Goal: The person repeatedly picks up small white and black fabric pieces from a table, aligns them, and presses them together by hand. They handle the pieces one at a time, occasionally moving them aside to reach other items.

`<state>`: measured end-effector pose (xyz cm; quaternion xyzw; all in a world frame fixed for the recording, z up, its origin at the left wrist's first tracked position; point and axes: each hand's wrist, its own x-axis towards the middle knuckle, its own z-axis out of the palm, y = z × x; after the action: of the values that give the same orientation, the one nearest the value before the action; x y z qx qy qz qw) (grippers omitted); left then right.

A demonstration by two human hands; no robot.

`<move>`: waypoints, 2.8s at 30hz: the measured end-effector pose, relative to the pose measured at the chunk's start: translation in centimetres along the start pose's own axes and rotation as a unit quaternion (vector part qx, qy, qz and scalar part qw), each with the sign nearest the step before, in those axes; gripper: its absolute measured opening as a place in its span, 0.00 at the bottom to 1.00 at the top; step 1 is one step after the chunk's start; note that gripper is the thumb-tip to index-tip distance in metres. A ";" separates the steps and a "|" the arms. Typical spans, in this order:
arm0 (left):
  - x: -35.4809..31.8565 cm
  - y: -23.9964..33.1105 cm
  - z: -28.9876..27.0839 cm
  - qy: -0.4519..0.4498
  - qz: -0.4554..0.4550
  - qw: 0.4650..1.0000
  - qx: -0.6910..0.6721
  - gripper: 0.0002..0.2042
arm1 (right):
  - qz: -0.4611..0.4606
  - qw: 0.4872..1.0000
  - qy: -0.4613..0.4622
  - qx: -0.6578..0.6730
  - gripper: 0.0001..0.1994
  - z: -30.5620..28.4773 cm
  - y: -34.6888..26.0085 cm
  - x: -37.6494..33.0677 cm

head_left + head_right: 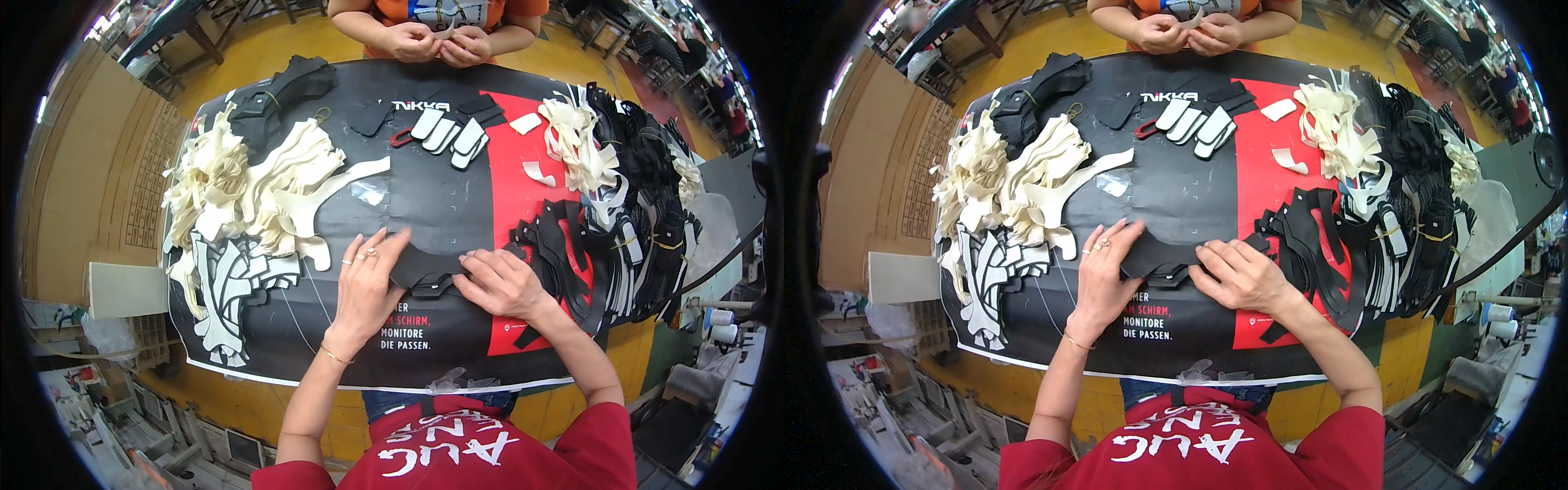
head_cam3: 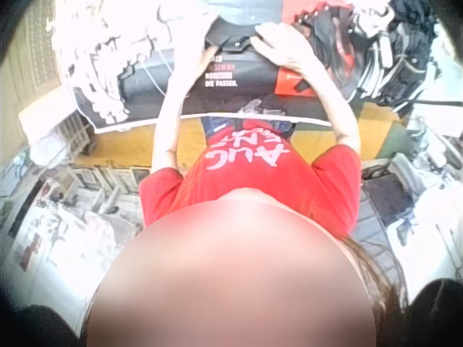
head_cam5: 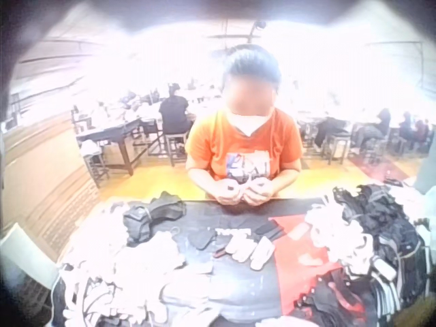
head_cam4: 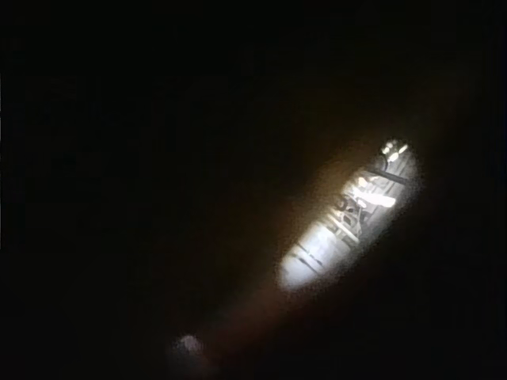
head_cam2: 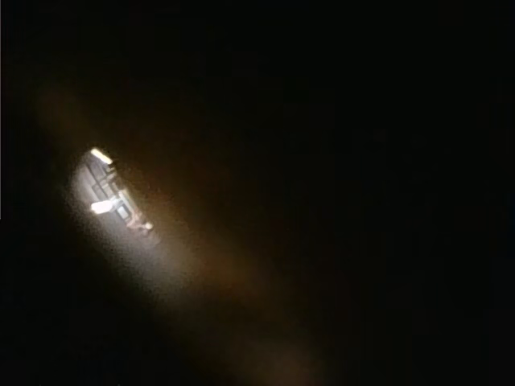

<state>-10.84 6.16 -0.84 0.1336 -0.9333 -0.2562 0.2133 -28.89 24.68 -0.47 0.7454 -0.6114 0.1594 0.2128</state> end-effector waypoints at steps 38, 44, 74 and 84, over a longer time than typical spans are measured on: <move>7.4 -3.8 1.0 -0.030 0.002 0.997 -0.075 0.10 | 0.239 0.950 -0.038 0.198 0.27 2.2 5.4 5.1; 7.7 -3.2 1.4 0.058 -0.009 0.989 -0.134 0.09 | 0.176 0.943 -0.176 0.221 0.33 4.1 6.1 6.9; 6.4 -3.8 2.9 0.003 -0.015 0.999 -0.035 0.21 | 0.455 0.743 0.324 0.369 0.15 5.3 4.2 7.8; 6.3 -3.7 2.8 -0.007 0.019 0.995 0.100 0.20 | 0.422 0.764 0.276 0.402 0.14 -7.6 3.1 5.3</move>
<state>-17.13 2.02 -2.89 0.1344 -0.9580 -0.1587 0.1976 -30.71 23.55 9.07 0.3536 -0.6587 0.6632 -0.0354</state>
